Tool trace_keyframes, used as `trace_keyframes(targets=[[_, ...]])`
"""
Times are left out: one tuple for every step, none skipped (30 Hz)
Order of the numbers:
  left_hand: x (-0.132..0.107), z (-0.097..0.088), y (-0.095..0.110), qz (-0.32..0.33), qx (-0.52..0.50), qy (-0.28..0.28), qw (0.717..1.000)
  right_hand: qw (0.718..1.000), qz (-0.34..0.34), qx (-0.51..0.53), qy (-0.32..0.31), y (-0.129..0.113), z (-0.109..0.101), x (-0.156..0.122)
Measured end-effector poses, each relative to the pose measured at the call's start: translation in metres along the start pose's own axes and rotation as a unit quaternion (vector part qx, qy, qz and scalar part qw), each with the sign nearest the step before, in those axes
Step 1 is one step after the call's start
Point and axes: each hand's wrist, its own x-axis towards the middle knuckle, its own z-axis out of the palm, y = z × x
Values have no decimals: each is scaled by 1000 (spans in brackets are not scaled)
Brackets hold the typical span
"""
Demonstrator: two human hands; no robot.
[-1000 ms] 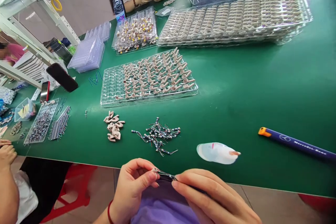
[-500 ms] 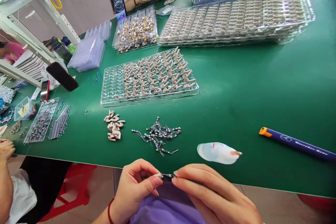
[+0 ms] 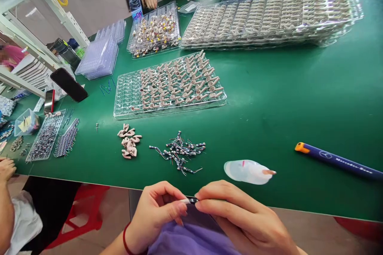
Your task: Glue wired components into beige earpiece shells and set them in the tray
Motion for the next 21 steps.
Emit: trace_keyframes(targets=[[0, 0, 0, -4, 1, -4, 1000, 1000, -3, 2, 1, 1, 0, -1], [-1, 0, 0, -7, -1, -9, 1000, 1000, -4, 6, 0, 1, 1, -1], [-1, 1, 0, -9, -5, -13, 1000, 1000, -1, 13, -4, 2, 1, -1], [-1, 1, 0, -11, -9, -15, 1000, 1000, 4, 22, -8, 2, 1, -2], [-1, 1, 0, -11, -14, -15, 1000, 999, 13, 32, -15, 3, 1, -2], [-1, 2, 0, -12, -19, -13, 1000, 999, 22, 41, -20, 3, 1, -1], [-1, 2, 0, -14, -25, -11, 1000, 998, 30, 46, -24, 3, 0, -1], [-1, 3, 1, -19, -32, -9, 999, 998, 35, 49, -25, 3, 0, 0], [0, 4, 1, -25, -40, -5, 999, 998, 37, 47, -25, 3, -1, 0], [0, 5, 2, -31, -49, -1, 998, 998, 35, 43, -25, 3, -1, 1], [0, 6, 3, -36, -56, 4, 998, 998, 32, 39, -24, 3, -2, 1], [0, 7, 4, -41, -62, 9, 997, 999, 29, 35, -24, 3, -2, 1], [0, 8, 4, -45, -65, 13, 997, 999, 26, 32, -23, 3, -2, 1], [0, 9, 5, -48, -68, 17, 996, 999, 23, 29, -22, 3, -3, 0], [0, 9, 5, -51, -69, 18, 996, 999, 21, 26, -20, 3, -3, 0], [0, 10, 5, -54, -70, 18, 996, 999, 19, 23, -18, 2, -3, 0], [0, 10, 5, -58, -71, 17, 996, 1000, 18, 20, -15, 2, -3, -1], [0, 10, 5, -60, -71, 16, 996, 1000, 17, 18, -12, 2, -3, -1], [0, 10, 5, -62, -70, 15, 995, 1000, 16, 17, -10, 2, -3, -2], [0, 10, 5, -64, -69, 14, 995, 1000, 15, 18, -10, 1, -3, -2], [0, 10, 6, -66, -68, 13, 995, 1000, 15, 20, -11, 1, -3, -2]])
